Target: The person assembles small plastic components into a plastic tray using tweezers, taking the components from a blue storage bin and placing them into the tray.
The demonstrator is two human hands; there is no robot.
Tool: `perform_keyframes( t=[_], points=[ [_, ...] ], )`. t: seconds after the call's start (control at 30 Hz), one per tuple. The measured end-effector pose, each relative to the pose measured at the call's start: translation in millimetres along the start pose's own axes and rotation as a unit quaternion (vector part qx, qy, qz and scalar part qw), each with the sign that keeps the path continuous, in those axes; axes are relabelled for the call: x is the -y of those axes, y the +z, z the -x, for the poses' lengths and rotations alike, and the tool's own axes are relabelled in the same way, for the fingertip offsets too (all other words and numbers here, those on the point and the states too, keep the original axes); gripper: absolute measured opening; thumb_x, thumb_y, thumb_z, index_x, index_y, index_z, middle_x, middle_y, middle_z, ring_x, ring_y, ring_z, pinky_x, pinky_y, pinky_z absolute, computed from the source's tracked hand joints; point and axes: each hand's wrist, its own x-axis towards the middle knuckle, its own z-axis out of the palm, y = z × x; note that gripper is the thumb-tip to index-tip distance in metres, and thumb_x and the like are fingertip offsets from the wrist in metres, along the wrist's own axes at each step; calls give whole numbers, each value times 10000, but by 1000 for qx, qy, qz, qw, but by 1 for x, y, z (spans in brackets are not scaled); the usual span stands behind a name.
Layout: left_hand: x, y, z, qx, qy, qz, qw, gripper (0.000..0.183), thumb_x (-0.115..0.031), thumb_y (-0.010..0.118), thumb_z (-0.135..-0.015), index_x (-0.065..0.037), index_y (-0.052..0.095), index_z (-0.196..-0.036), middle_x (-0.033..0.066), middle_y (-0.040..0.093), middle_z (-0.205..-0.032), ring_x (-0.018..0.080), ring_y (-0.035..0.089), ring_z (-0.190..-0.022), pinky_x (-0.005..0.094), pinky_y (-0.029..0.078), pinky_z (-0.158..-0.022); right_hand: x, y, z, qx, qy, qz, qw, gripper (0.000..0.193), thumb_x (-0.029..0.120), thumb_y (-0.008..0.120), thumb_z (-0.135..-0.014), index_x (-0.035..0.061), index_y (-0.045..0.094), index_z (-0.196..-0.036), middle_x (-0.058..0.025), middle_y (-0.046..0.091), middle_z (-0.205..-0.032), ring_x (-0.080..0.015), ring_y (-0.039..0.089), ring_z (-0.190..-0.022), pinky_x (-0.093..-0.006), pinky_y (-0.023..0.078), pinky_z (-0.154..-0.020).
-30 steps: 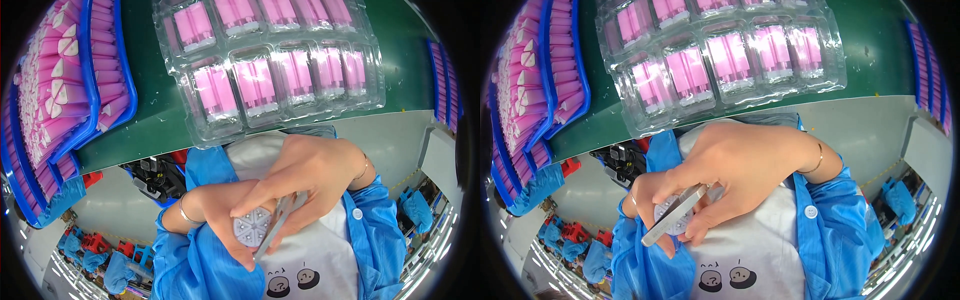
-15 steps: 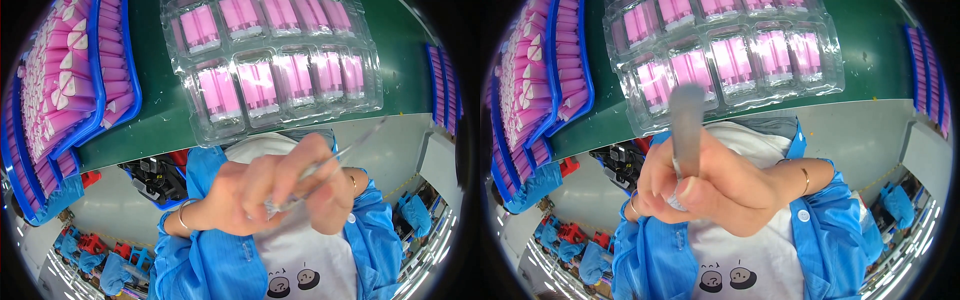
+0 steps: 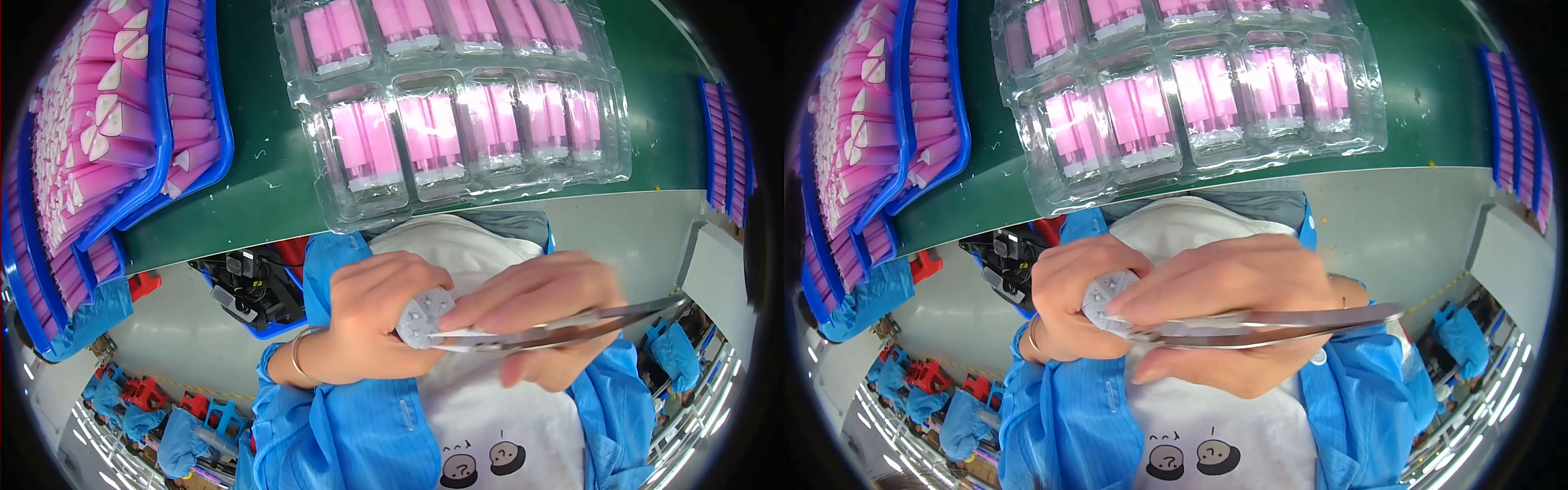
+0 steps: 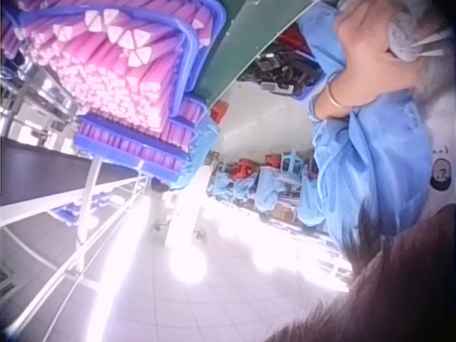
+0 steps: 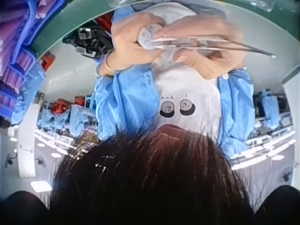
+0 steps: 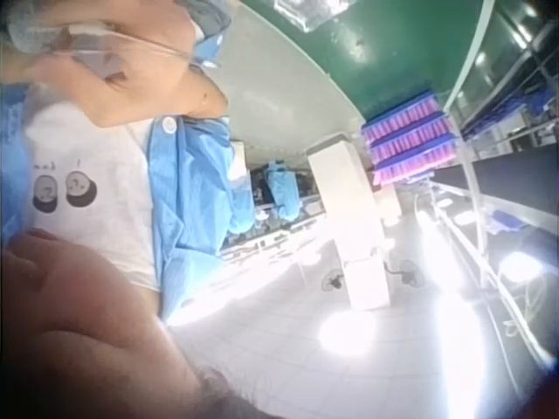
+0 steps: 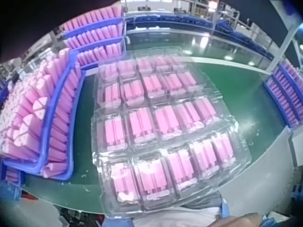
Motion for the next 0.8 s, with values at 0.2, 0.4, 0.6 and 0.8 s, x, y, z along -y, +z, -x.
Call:
perform_keyframes(
  t=[0.2,0.4,0.6,0.8],
  points=[
    [-2,-1,1,-43,50,-88,994,373,-134,753,-514,30,603,-813,123,599,-694,262,591,-571,304,464,-513,-6,15,2,-45,-3,-46,998,388,274,739,-785,-57,561,-879,-269,656,-807,-313,682,-737,-383,562,-684],
    [-4,-1,-3,-47,56,-122,990,393,-138,744,-491,39,599,-811,130,595,-699,262,588,-571,303,469,-517,-9,15,-1,-54,-11,-35,998,406,291,710,-811,-52,524,-922,-265,657,-777,-309,683,-701,-382,563,-679],
    [-2,0,-4,-28,51,-118,991,425,-168,732,-462,34,594,-809,122,587,-695,261,574,-565,307,453,-505,-11,13,-2,-37,-57,5,998,362,271,689,-829,-37,526,-927,-241,666,-760,-286,682,-658,-370,564,-659],
    [5,3,-2,0,27,-88,996,412,-115,641,-398,12,577,-785,127,550,-660,307,536,-537,345,429,-477,-9,13,-7,-20,-94,139,986,298,234,729,-782,-27,593,-828,-214,672,-756,-278,666,-592,-342,561,-573]
  ],
)
